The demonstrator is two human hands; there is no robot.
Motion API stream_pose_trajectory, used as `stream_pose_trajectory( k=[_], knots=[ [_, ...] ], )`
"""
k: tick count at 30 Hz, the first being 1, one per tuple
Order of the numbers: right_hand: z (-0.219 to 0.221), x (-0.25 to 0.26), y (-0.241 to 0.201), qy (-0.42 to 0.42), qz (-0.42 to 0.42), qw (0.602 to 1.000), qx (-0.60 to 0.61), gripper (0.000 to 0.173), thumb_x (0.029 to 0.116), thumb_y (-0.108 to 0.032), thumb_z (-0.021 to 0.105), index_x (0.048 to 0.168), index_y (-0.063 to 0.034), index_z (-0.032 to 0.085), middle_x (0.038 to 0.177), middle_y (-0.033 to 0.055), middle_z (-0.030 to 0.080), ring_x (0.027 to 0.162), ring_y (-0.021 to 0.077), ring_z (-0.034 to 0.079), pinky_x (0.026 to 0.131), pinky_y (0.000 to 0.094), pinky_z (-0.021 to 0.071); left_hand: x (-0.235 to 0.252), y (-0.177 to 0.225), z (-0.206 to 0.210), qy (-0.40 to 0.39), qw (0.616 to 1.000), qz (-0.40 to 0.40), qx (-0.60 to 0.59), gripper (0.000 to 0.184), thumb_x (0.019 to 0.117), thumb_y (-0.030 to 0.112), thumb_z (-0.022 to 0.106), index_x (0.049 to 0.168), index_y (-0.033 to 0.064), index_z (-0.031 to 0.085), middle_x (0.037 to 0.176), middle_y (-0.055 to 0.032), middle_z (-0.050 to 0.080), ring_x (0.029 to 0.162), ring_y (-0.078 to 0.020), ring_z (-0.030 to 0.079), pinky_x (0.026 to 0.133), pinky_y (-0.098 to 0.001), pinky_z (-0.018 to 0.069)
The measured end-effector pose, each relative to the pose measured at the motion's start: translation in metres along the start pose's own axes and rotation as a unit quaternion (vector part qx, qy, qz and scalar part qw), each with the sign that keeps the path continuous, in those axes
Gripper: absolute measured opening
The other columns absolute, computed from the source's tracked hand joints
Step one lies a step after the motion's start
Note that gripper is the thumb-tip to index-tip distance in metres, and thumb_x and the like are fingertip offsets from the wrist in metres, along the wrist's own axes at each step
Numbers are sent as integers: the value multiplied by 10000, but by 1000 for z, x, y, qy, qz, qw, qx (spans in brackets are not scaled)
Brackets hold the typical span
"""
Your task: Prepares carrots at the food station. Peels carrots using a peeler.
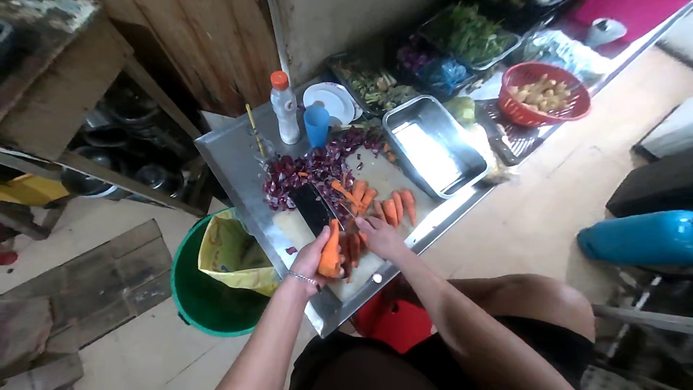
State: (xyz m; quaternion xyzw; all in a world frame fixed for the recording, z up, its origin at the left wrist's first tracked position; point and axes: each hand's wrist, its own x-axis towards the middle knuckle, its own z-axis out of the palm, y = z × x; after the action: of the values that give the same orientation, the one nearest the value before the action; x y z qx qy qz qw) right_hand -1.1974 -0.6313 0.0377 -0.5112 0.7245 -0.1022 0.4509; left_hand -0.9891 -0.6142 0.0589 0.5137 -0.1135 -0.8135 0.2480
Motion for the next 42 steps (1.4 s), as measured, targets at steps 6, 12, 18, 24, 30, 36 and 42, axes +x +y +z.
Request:
stream_pose_trajectory(
  k=[6,12,18,24,30,36,42],
  knots=[
    [22,-73,-25,16,-103,994,-36,524,1031,-604,465,1244,-164,653,844,95,690,755,278,691,692,555,575,7,4,-2,69,994,45,-68,489,1072,520,401,1155,105,646,867,-87,671,665,-179,632,562,-329,534],
    [31,-84,-20,11,-215,967,-139,573,986,-701,449,1179,-209,669,715,33,655,670,241,679,609,510,557,12,-1,3,30,990,64,-125,511,1077,521,372,1207,99,629,801,-55,626,585,-127,592,537,-275,529],
    [24,-42,7,58,-164,980,-100,537,1023,-616,469,1225,-166,681,829,113,716,769,322,716,692,599,573,2,6,9,34,996,18,-82,457,1077,506,376,1116,112,606,789,-70,616,556,-150,570,452,-278,470],
    [12,-71,-14,9,-197,974,-110,519,1005,-629,488,1196,-184,676,778,65,686,712,265,691,655,549,571,11,3,4,10,995,41,-86,518,1068,519,387,1216,95,645,860,-88,678,638,-163,633,542,-310,536],
    [24,-69,-9,27,-260,957,-127,544,984,-673,474,1123,-192,688,683,31,640,624,230,659,564,502,543,14,-3,0,-18,995,46,-86,496,1062,509,407,1214,102,648,792,-64,640,626,-154,622,559,-311,547],
    [20,-40,9,34,-204,972,-109,545,1020,-629,447,1188,-165,679,778,84,691,726,289,698,662,573,567,3,8,11,16,998,10,-66,498,1080,502,360,1162,89,626,806,-93,638,548,-155,583,431,-268,472],
    [16,-58,-8,14,-202,975,-90,532,1010,-639,458,1189,-190,680,768,53,681,703,247,684,647,537,565,14,-1,5,-10,998,25,-63,477,1077,496,385,1178,109,646,838,-100,673,570,-163,604,457,-291,491]
  ],
)
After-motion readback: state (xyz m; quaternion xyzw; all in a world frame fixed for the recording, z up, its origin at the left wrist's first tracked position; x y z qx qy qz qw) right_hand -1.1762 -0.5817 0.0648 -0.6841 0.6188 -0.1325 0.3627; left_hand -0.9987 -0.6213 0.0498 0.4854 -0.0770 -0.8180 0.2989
